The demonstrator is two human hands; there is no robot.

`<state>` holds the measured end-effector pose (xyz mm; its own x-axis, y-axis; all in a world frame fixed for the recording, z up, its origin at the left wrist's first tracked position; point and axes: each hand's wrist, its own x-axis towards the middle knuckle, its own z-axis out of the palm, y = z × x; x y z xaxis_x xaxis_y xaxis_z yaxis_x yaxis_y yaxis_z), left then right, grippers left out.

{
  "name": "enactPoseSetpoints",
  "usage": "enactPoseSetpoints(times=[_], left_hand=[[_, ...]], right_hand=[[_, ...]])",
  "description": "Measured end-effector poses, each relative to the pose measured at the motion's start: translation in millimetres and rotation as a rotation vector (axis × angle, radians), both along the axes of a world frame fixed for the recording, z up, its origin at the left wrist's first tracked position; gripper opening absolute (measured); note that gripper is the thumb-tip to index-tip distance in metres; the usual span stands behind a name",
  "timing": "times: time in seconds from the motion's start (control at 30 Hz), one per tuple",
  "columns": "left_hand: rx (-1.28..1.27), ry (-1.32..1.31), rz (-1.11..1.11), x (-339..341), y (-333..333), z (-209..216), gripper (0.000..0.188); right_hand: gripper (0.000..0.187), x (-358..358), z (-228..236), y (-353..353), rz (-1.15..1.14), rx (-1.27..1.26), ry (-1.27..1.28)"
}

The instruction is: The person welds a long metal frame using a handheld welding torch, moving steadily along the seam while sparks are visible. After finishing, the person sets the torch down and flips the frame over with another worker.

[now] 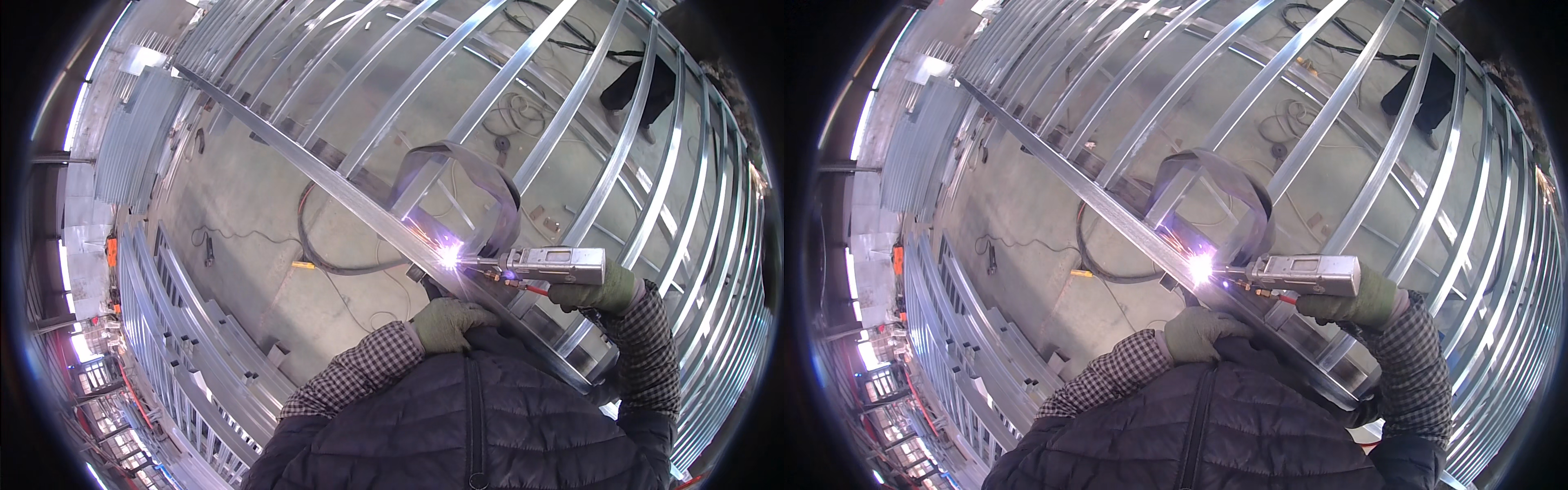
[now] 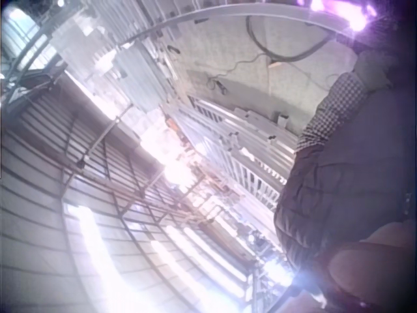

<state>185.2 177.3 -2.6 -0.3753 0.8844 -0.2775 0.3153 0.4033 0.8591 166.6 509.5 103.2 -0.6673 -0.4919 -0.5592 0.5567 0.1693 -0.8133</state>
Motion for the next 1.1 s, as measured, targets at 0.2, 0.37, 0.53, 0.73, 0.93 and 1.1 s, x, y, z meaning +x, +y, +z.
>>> enactPoseSetpoints(times=[0.2,0.37,0.53,0.73,0.93,1.1], left_hand=[[0.017,-0.014,0.031,-1.5,0.6,-3.9,0.059],[0.1,-0.012,0.008,-3.6,1.4,-4.7,0.061],[0.092,0.009,0.019,-3.6,0.8,-4.9,0.053],[0.111,0.005,0.045,-2.1,0.0,-9.5,0.05],[0.16,-0.006,0.049,-1.1,-1.0,-16.9,0.05],[0.187,-0.003,0.072,1.7,-0.2,-23.7,0.049]], right_hand=[[0.053,-1.9,-6.3,6.5,0.097,0.076,0.042],[0.054,2.3,-8.5,6.8,0.057,0.076,0.091],[0.055,7.3,-9.6,7.7,0.027,0.069,0.094],[0.057,6.9,-10.4,8.3,0.012,0.027,0.077],[0.06,7.2,-7.1,11.0,0.015,0.03,0.022],[0.062,11.6,-19.3,14.3,0.036,0.005,0.122]])
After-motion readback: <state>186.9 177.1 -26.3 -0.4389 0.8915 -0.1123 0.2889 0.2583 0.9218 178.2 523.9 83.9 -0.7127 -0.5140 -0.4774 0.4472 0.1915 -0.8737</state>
